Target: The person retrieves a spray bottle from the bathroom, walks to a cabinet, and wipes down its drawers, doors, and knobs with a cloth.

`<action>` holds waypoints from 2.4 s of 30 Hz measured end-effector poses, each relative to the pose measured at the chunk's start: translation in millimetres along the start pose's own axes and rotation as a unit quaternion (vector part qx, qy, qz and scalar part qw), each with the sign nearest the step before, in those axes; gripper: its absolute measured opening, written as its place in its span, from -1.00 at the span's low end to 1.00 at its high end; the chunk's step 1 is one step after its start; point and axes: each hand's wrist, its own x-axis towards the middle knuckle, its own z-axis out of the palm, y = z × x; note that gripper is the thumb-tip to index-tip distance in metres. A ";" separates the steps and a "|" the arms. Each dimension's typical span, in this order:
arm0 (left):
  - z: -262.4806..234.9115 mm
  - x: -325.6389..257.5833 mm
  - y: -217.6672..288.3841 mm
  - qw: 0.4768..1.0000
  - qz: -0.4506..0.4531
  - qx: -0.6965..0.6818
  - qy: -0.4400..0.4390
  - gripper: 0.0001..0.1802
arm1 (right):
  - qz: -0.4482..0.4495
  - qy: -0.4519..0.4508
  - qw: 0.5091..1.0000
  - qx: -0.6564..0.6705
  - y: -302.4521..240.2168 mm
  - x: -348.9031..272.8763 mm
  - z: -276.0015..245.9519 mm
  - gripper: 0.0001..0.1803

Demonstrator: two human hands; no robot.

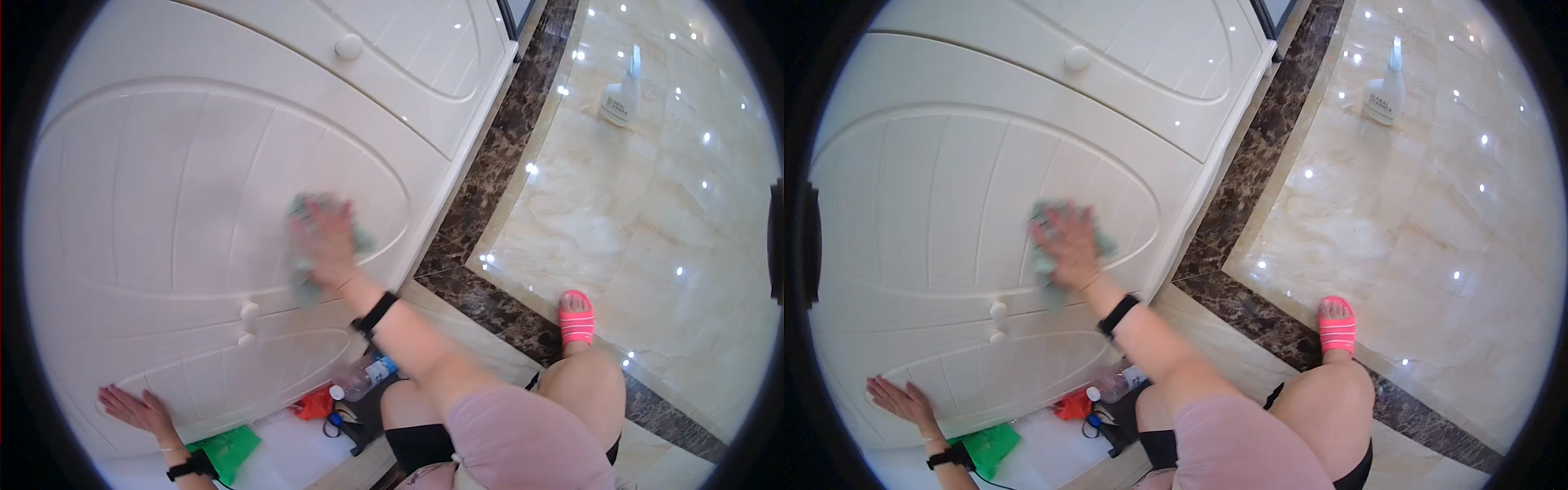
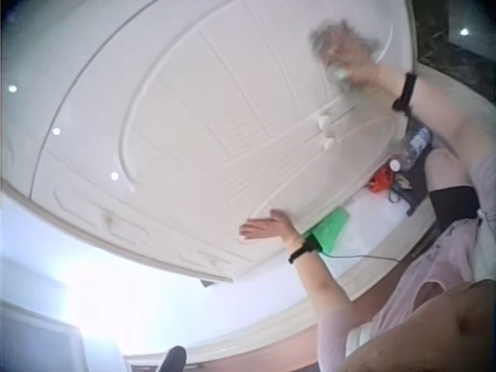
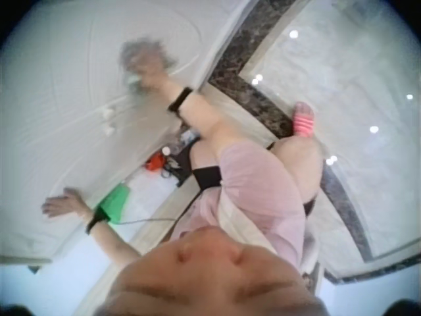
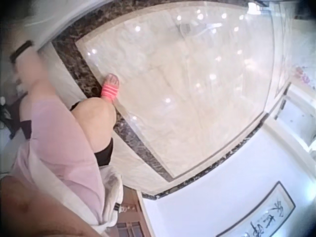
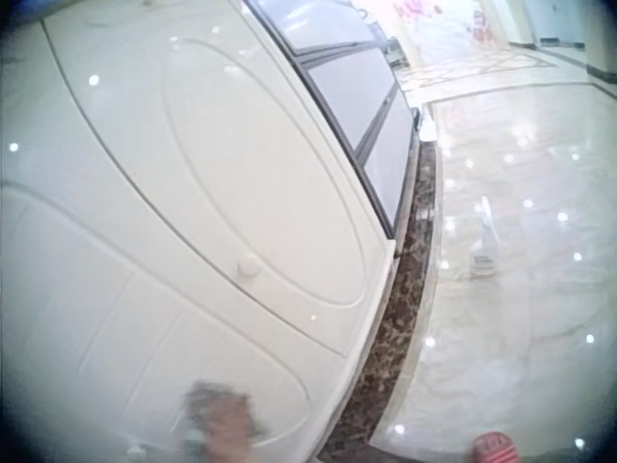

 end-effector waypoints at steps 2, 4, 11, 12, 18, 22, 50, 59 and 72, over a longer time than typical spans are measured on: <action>4.2 3.0 10.1 1.000 -0.014 -0.005 0.006 -0.23 | 0.021 0.095 0.993 -0.061 72.8 -11.0 -20.4 -0.05; -0.5 12.8 16.4 1.000 -0.021 -0.006 0.002 -0.23 | 0.282 0.210 0.932 0.087 123.5 -49.4 -28.7 -0.13; -2.5 9.4 1.4 1.000 -0.011 0.020 0.010 -0.26 | 0.408 0.179 0.883 0.147 60.3 -113.6 5.5 -0.51; -3.1 7.0 1.5 0.999 -0.011 0.030 0.015 -0.26 | 0.427 0.241 0.831 0.263 48.7 -85.7 -12.1 -0.54; 1.6 8.1 17.9 1.000 -0.020 -0.022 0.007 -0.27 | 0.009 0.282 0.952 0.117 10.1 105.6 -95.4 -0.68; -0.6 8.3 11.5 1.000 -0.017 -0.001 0.004 -0.27 | -0.087 0.221 0.971 -0.039 3.2 149.9 -84.7 -0.53; 0.0 5.9 12.2 0.999 -0.022 -0.020 0.023 -0.32 | 0.075 -0.028 0.986 0.143 -107.3 -19.1 -12.6 -0.41; 0.1 6.7 11.1 0.999 -0.030 -0.032 0.023 -0.32 | 0.254 -0.020 0.967 0.014 87.6 -135.2 -45.4 -0.41; -0.2 6.2 10.9 0.999 -0.013 -0.028 0.017 -0.34 | 0.311 0.006 0.899 -0.310 197.6 -80.8 -77.7 -0.53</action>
